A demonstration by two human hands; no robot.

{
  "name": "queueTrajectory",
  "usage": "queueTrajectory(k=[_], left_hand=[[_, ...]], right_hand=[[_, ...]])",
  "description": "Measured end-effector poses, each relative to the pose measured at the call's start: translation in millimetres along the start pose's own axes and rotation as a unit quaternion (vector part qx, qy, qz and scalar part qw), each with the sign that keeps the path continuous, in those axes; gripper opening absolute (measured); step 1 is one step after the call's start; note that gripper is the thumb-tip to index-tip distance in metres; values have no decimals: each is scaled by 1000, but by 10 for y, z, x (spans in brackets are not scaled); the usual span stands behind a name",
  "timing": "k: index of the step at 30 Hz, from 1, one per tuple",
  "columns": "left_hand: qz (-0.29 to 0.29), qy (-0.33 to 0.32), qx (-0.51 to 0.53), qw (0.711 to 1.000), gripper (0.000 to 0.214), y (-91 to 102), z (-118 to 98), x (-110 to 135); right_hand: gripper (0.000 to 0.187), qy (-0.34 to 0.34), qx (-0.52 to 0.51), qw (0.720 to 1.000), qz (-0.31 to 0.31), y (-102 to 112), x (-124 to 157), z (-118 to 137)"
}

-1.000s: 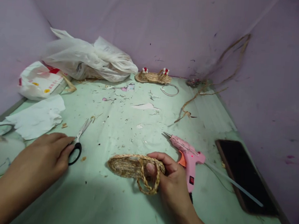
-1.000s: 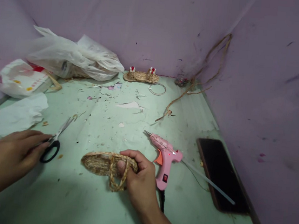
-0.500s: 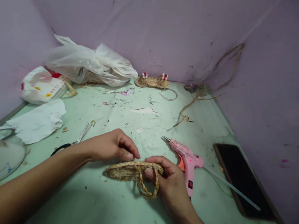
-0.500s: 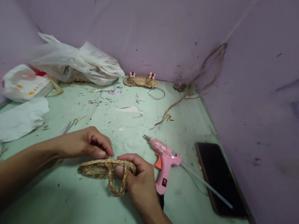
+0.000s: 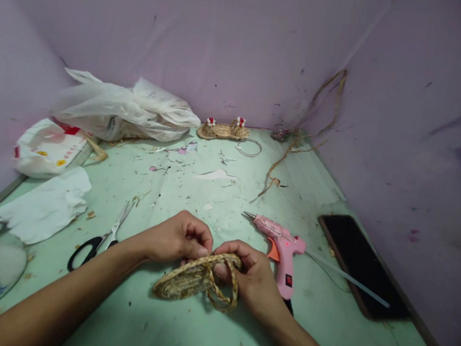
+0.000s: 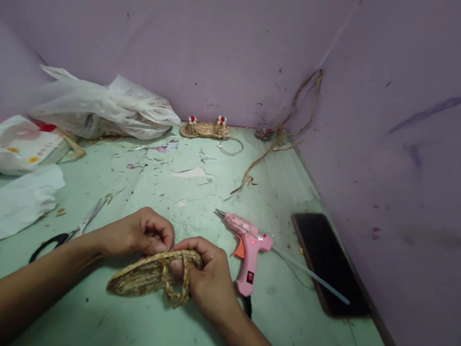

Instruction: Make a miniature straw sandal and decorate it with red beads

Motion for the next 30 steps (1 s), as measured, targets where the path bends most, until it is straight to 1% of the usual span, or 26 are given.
queueTrajectory(k=[3, 8, 11, 14, 16, 18, 21, 23, 24, 26, 28, 30], left_hand=[[-5, -7, -10, 1000, 10, -7, -6, 6], [-50, -13, -19, 998, 8, 24, -6, -7], [-68, -6, -1, 998, 8, 17, 29, -11], [-93, -5, 18, 995, 9, 12, 77, -5], [-124, -14, 32, 992, 12, 28, 115, 4], [-167, -30, 44, 984, 16, 62, 159, 24], [-234, -59, 40, 970, 19, 101, 230, 78], [-274, -77, 20, 958, 18, 99, 270, 135], [-291, -86, 5, 953, 17, 88, 285, 168], [-319, -99, -37, 942, 13, 58, 305, 236], [-342, -109, -97, 928, 10, 29, 308, 303], [-366, -119, -172, 907, 8, 13, 293, 363]], right_hand=[[30, -1, 1, 1000, 2, -12, -11, -39], [33, -2, 1, 1000, -19, 13, -45, -125], [36, -18, -3, 1000, -7, 41, -64, -119], [46, -36, -53, 998, 24, 70, -75, -57], [50, -51, -113, 991, 48, 79, -67, -10], [47, -50, -160, 984, 54, 89, -54, 37], [46, -9, -169, 985, 21, 115, -39, 89], [52, 41, -136, 990, 1, 115, -33, 113], [57, 71, -106, 992, 1, 101, -31, 124], [71, 125, -17, 992, 23, 45, -30, 131], [81, 164, 101, 980, 39, -14, -35, 114], [80, 201, 220, 954, 23, -40, -45, 102]])
Point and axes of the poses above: each hand's wrist, its own x-axis away from the middle knuckle, its own y-axis out of the back of the hand, z = x × y, the point moved 5 cm from there along -x, towards the middle knuckle, and after that the axes turned 13 degrees about x, right-handed, at the moved point
